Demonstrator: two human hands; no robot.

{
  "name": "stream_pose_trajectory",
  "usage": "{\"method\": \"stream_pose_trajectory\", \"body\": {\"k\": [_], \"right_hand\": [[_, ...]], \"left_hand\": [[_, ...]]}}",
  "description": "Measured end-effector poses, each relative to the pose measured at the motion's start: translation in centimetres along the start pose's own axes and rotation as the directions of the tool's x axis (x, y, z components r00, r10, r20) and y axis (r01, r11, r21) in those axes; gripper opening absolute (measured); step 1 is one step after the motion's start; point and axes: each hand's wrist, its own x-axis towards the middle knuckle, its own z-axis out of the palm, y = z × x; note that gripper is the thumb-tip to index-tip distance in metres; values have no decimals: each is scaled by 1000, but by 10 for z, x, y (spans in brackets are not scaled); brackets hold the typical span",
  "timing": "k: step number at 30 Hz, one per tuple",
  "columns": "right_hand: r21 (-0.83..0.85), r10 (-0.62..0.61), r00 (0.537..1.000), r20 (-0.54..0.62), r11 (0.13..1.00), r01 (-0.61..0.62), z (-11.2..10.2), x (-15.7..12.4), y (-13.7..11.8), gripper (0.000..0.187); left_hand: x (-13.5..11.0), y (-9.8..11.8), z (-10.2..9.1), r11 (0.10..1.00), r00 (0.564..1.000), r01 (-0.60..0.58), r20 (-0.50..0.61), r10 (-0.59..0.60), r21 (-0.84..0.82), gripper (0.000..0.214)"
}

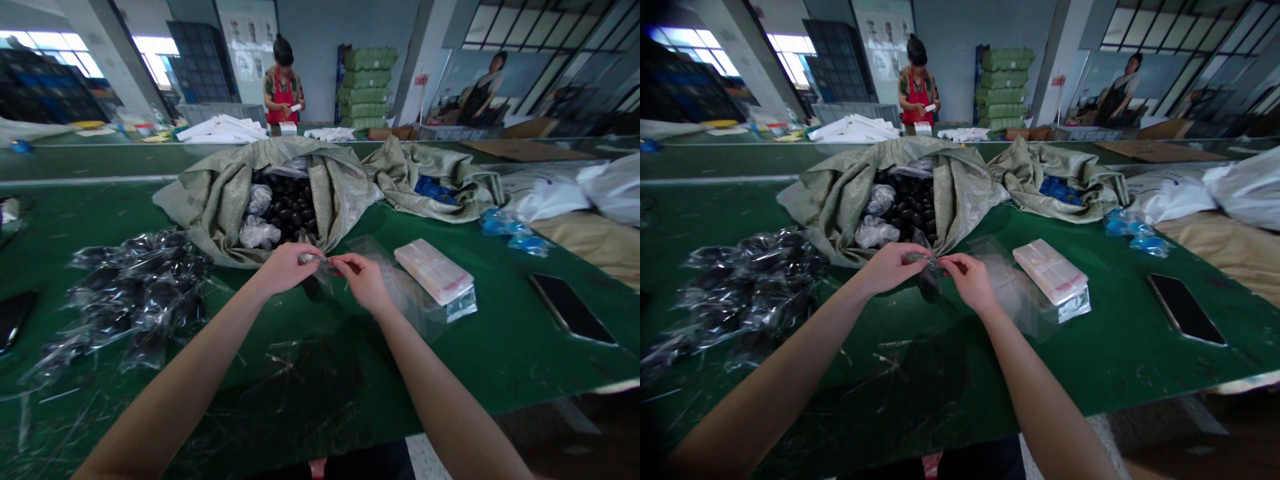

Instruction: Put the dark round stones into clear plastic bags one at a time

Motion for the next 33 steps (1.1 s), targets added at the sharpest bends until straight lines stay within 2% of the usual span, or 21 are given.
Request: {"method": "stream_pose_trajectory", "body": {"k": [2,6,10,13,15,20,23,27,30,33], "right_hand": [[-178,-82,996,-47,981,72,2,-2,1,20],[-522,-322,938,-124,825,215,6,-8,1,20],[-608,-428,897,-110,743,280,10,-11,0,18],[-624,-429,902,-53,719,305,12,-12,0,20],[-651,-407,912,-57,707,275,14,-11,-3,17],[-706,-399,899,-179,688,165,28,2,-28,9],[-699,-436,884,-172,685,202,41,17,-53,8],[-693,-526,829,-187,669,268,56,35,-81,9],[-730,-600,785,-153,604,319,61,43,-87,10],[-744,-630,770,-103,563,361,65,47,-81,10]], "left_hand": [[-1,1,6,1000,998,1,-59,0,23,28],[-3,6,22,984,975,62,-219,-24,167,27],[-5,11,32,988,980,31,-201,1,153,25],[-6,12,34,995,980,-2,-196,21,100,22],[-7,14,32,992,975,3,-220,24,124,21],[-9,22,17,981,948,79,-318,-18,179,16],[-8,30,-3,986,931,119,-357,-69,118,16],[-8,40,-31,986,893,130,-444,-69,108,21],[-12,40,-43,970,863,124,-505,-1,210,25],[-16,35,-46,936,842,135,-535,65,327,26]]}}
